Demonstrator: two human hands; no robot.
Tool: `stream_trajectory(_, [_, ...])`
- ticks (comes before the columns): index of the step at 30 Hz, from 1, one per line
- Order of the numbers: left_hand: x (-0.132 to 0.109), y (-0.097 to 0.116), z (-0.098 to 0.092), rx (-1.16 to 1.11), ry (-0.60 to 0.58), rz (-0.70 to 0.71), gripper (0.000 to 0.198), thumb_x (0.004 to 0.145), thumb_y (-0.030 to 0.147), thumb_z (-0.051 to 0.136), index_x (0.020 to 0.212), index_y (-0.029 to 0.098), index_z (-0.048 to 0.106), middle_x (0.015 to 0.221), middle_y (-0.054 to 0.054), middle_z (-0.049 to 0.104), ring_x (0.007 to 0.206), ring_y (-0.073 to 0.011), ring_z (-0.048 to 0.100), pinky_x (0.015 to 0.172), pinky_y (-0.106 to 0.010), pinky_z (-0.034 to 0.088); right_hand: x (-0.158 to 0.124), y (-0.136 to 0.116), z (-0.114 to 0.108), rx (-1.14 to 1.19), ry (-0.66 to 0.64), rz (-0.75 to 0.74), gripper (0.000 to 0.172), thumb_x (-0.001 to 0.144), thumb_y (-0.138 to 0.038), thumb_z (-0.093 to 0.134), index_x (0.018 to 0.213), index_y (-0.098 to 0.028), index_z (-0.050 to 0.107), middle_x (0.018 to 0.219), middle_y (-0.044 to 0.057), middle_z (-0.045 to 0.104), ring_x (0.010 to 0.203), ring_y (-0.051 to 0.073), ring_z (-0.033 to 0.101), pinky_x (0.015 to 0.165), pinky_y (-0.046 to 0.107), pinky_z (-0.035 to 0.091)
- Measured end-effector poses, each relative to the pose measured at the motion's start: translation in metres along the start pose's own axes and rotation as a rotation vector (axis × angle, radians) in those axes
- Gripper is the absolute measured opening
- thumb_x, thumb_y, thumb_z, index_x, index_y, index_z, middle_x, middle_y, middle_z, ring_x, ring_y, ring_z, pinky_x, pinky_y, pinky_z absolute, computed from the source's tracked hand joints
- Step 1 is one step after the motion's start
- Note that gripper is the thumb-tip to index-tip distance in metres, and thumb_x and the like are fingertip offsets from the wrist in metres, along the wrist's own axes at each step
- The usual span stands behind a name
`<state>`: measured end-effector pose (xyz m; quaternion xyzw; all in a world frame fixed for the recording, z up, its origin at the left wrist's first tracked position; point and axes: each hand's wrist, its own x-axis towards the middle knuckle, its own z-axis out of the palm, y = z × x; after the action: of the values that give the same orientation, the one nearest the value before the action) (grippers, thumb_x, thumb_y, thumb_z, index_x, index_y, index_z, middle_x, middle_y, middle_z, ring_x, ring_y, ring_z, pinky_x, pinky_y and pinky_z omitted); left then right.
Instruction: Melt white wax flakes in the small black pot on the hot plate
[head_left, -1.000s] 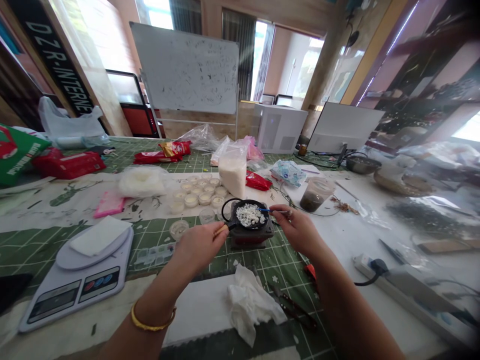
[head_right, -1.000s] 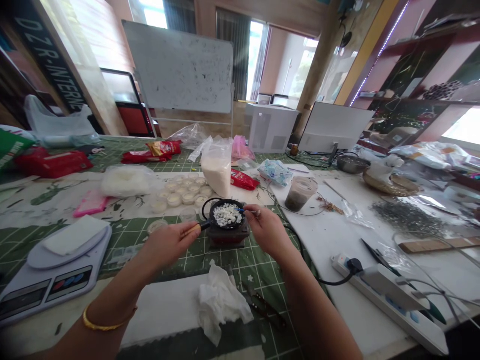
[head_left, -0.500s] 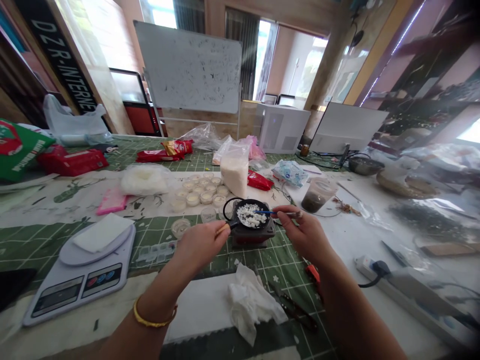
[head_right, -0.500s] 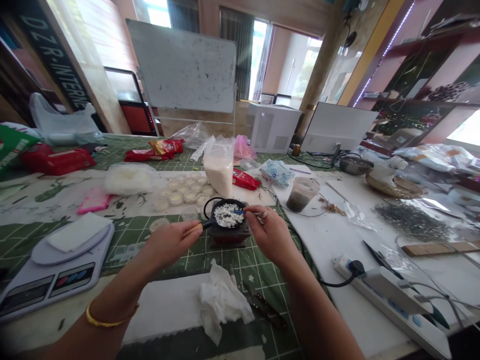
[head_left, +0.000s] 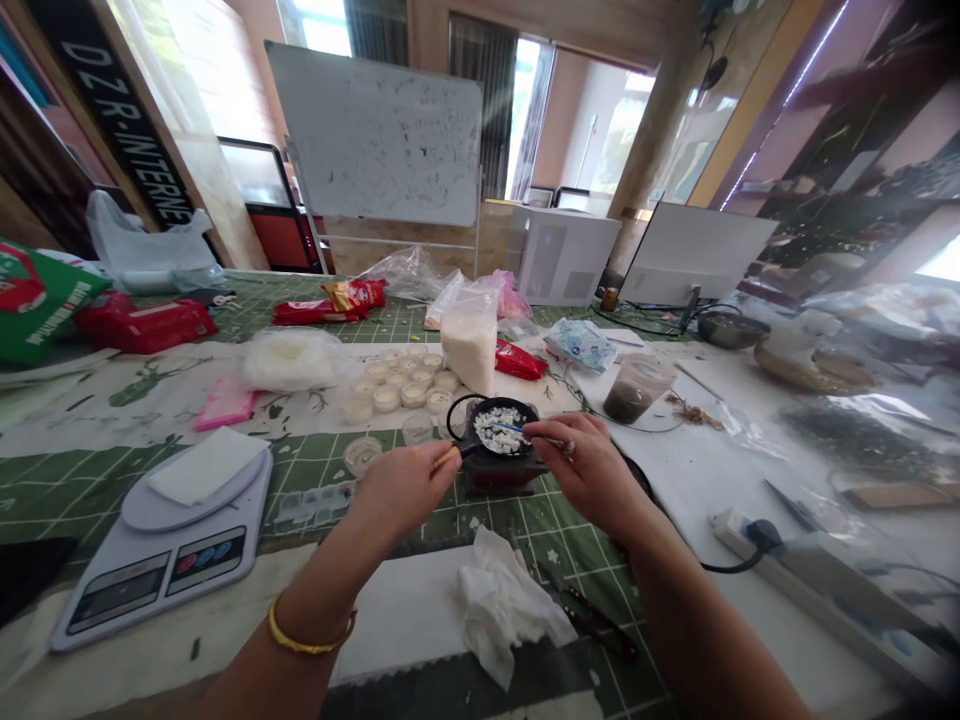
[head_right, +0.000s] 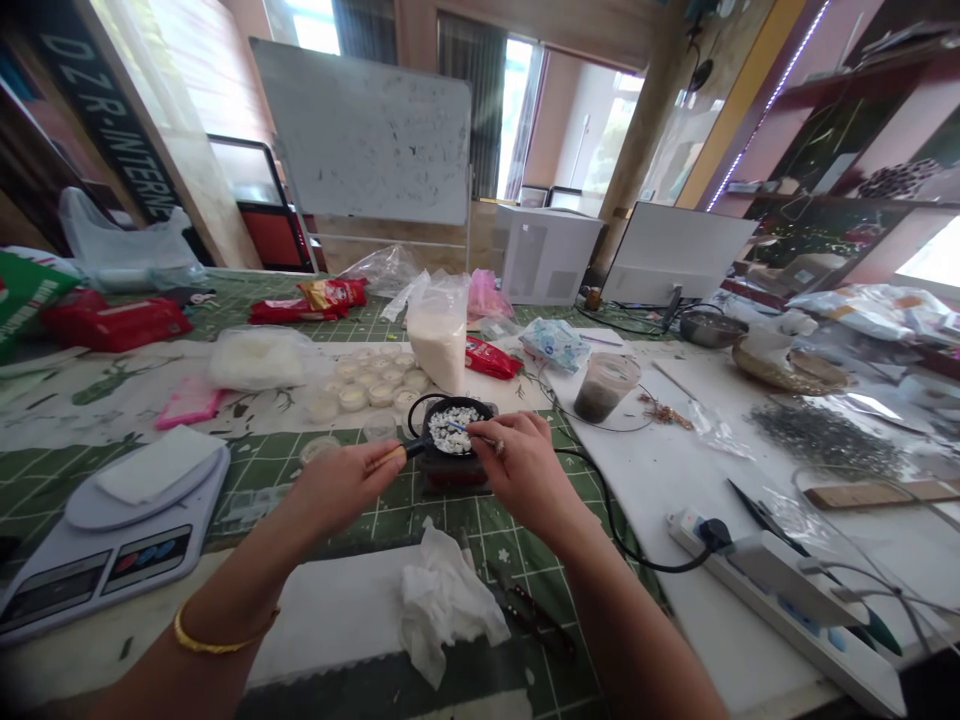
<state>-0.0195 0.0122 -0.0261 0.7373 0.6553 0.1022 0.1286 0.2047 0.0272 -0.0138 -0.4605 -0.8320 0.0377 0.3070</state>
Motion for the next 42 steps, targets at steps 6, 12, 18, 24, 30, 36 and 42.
stream_trajectory(6, [0.0,0.0,0.001,-0.015,0.0,-0.013,0.037,0.088,0.045,0.03,0.093,0.028,0.063,0.082,-0.002,0.068,0.076,-0.0195,0.06,0.057,-0.025,0.032,-0.001,-0.004,0.003,-0.104,-0.029,-0.048,0.025,0.087,-0.025,0.046,0.102,-0.022,0.065,0.088,0.008,0.069,0.095,0.021,0.057,0.097,0.046,0.03])
stream_trajectory(12, [-0.001,0.001,-0.001,-0.01,-0.009,-0.012,0.038,0.088,0.046,0.03,0.094,0.027,0.063,0.084,-0.002,0.068,0.077,-0.0191,0.06,0.057,-0.025,0.032,-0.004,-0.003,-0.005,-0.147,-0.048,-0.043,0.024,0.087,-0.024,0.046,0.1,-0.023,0.066,0.088,0.007,0.07,0.095,0.023,0.058,0.097,0.048,0.029])
stream_trajectory(18, [-0.001,0.0,0.0,-0.015,0.0,-0.003,0.037,0.088,0.045,0.031,0.096,0.028,0.063,0.085,-0.002,0.068,0.078,-0.0198,0.06,0.058,-0.025,0.033,-0.006,-0.003,-0.007,-0.129,-0.079,-0.044,0.025,0.087,-0.023,0.046,0.103,-0.024,0.065,0.09,0.006,0.07,0.096,0.021,0.058,0.098,0.047,0.028])
stream_trajectory(24, [-0.002,0.001,-0.001,-0.029,0.008,0.014,0.036,0.088,0.043,0.031,0.097,0.027,0.062,0.083,-0.002,0.068,0.077,-0.0196,0.06,0.059,-0.025,0.033,-0.005,-0.007,-0.005,-0.105,-0.033,-0.038,0.027,0.088,-0.024,0.045,0.107,-0.021,0.064,0.091,0.008,0.069,0.094,0.02,0.058,0.096,0.043,0.031])
stream_trajectory(30, [-0.002,0.001,-0.003,-0.025,-0.001,-0.002,0.036,0.088,0.043,0.031,0.094,0.026,0.063,0.08,-0.002,0.068,0.074,-0.0195,0.06,0.057,-0.026,0.032,-0.003,-0.002,-0.003,-0.094,-0.04,-0.013,0.027,0.088,-0.025,0.045,0.105,-0.021,0.065,0.091,0.008,0.069,0.093,0.02,0.058,0.094,0.043,0.033])
stream_trajectory(36, [-0.002,-0.001,-0.001,-0.041,0.003,0.01,0.036,0.088,0.043,0.03,0.094,0.027,0.061,0.08,-0.001,0.068,0.074,-0.0186,0.059,0.057,-0.025,0.031,-0.003,0.005,-0.006,-0.133,-0.053,0.035,0.024,0.086,-0.024,0.047,0.102,-0.022,0.066,0.089,0.007,0.07,0.092,0.021,0.059,0.092,0.045,0.034])
stream_trajectory(42, [-0.001,-0.001,0.0,-0.022,0.01,0.007,0.035,0.088,0.044,0.03,0.086,0.026,0.061,0.076,0.0,0.066,0.071,-0.0178,0.058,0.055,-0.025,0.029,-0.004,0.001,-0.005,-0.154,-0.081,0.001,0.026,0.087,-0.022,0.047,0.104,-0.021,0.066,0.09,0.008,0.07,0.093,0.021,0.059,0.093,0.044,0.034])
